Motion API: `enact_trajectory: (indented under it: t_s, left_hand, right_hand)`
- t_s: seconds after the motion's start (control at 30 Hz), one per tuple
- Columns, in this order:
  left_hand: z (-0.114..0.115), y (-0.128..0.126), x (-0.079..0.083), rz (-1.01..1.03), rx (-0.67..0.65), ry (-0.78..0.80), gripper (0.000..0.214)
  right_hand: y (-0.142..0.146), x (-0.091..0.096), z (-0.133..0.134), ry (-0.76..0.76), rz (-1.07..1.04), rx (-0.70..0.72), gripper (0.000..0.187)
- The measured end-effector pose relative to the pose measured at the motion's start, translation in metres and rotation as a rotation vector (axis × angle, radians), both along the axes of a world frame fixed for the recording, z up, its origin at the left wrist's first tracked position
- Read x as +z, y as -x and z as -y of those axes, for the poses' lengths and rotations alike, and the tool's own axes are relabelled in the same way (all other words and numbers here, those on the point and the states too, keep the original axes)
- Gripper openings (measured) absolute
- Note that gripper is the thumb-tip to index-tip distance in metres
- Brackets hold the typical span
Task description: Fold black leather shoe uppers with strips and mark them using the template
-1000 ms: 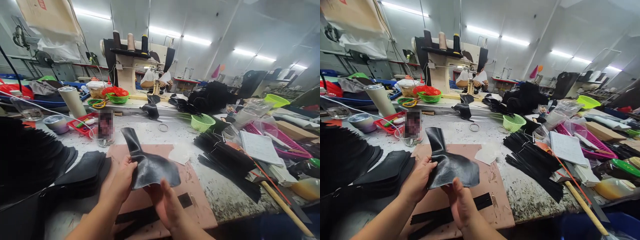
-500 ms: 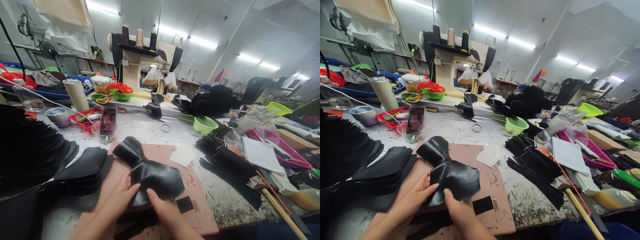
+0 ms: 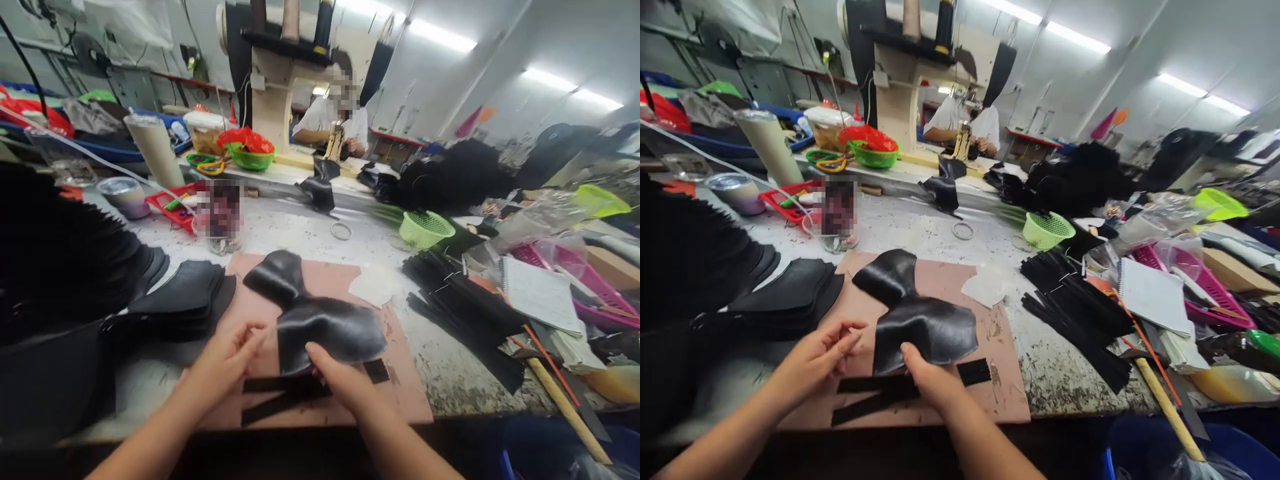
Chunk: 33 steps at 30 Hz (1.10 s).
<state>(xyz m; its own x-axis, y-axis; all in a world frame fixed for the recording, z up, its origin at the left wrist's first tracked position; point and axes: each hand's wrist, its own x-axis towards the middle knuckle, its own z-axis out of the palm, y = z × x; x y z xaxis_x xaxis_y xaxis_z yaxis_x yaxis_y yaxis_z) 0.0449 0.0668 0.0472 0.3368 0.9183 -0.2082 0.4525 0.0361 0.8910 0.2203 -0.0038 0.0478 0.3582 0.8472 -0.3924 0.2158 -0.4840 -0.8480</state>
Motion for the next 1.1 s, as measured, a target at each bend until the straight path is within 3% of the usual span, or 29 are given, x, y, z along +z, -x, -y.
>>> enact_trajectory:
  t_s: [0.1, 0.23, 0.33, 0.43, 0.63, 0.87, 1.1]
  left_hand:
    - [0.02, 0.027, 0.001, -0.219, -0.006, -0.379, 0.018]
    - [0.051, 0.04, -0.005, -0.236, -0.242, -0.746, 0.018]
    - [0.064, 0.036, -0.014, -0.265, -0.389, -0.914, 0.024]
    - [0.07, 0.033, -0.021, -0.357, -0.473, -0.973, 0.024]
    - [0.083, 0.035, -0.031, -0.441, -0.387, -1.058, 0.027]
    - [0.085, 0.032, -0.025, -0.485, -0.367, -1.127, 0.026]
    - [0.085, 0.031, -0.024, -0.498, -0.367, -1.113, 0.025]
  right_hand:
    - [-0.003, -0.003, 0.009, 0.098, -0.004, -0.02, 0.028]
    - [0.006, -0.008, 0.022, 0.177, -0.07, -0.008, 0.032]
    - [0.017, -0.007, 0.025, 0.113, -0.117, 0.051, 0.033]
    - [0.022, -0.009, 0.026, 0.086, -0.085, 0.07, 0.032]
    - [0.009, -0.03, 0.039, -0.089, -0.188, 0.244, 0.026]
    - [0.007, -0.046, 0.041, -0.085, -0.205, 0.307, 0.027]
    - [0.005, -0.046, 0.038, -0.065, -0.194, 0.276, 0.028]
